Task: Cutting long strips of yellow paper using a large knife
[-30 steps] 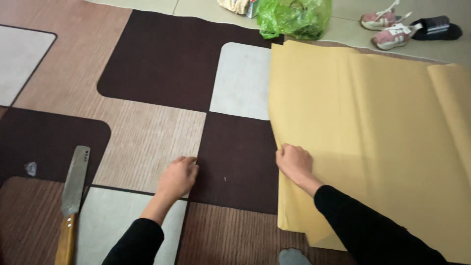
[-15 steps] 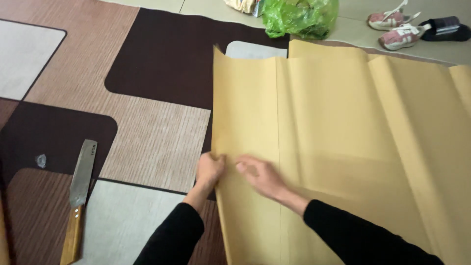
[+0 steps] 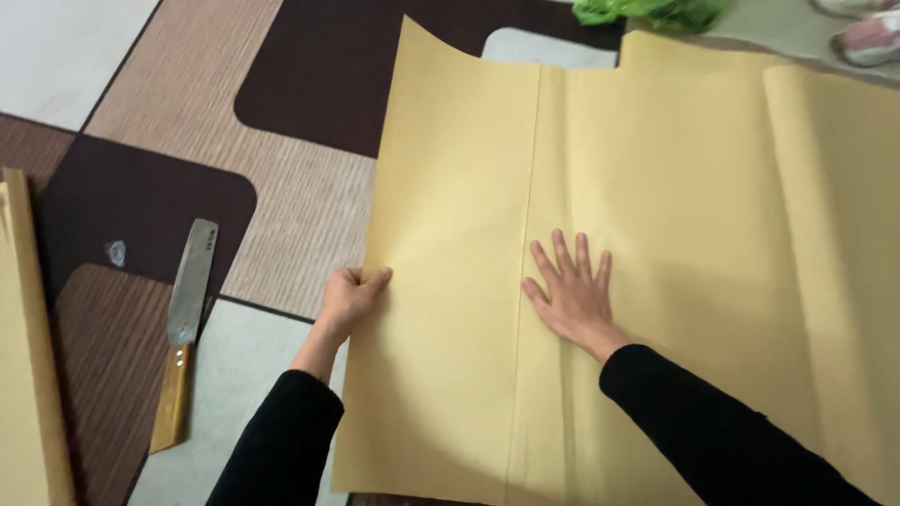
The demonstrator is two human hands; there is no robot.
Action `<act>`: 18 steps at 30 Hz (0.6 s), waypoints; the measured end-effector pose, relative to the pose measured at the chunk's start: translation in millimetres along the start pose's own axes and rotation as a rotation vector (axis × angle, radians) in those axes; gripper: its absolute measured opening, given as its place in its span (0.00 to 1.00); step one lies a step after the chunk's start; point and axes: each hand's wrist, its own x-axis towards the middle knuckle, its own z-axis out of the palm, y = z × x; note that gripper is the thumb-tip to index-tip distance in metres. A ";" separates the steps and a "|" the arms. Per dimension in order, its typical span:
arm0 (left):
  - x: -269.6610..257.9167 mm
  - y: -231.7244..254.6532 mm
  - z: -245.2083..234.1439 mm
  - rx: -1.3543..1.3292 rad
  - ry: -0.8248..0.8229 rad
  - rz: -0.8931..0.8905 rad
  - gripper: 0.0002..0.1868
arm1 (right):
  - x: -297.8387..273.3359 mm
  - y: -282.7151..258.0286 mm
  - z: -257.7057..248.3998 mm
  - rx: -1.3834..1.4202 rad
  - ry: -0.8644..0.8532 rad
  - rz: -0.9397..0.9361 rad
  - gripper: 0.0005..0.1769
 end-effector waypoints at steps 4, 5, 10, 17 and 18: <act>-22.0 2.0 -30.5 -0.102 -0.053 -0.081 0.22 | 17.4 -4.4 20.2 -0.016 0.083 -0.075 0.41; -15.6 -5.6 -32.8 -0.100 -0.041 -0.088 0.21 | 21.5 -7.5 17.9 -0.017 0.076 -0.077 0.41; -4.6 -22.6 -52.6 -0.087 0.013 -0.102 0.23 | 42.8 -18.3 21.0 0.031 0.126 -0.150 0.43; -20.9 14.8 -100.6 0.051 -0.105 -0.227 0.28 | 125.6 -31.3 1.3 0.015 0.303 -0.229 0.35; -29.6 32.7 -107.1 0.061 -0.142 -0.269 0.30 | 130.4 -39.8 -14.1 0.039 0.269 -0.230 0.35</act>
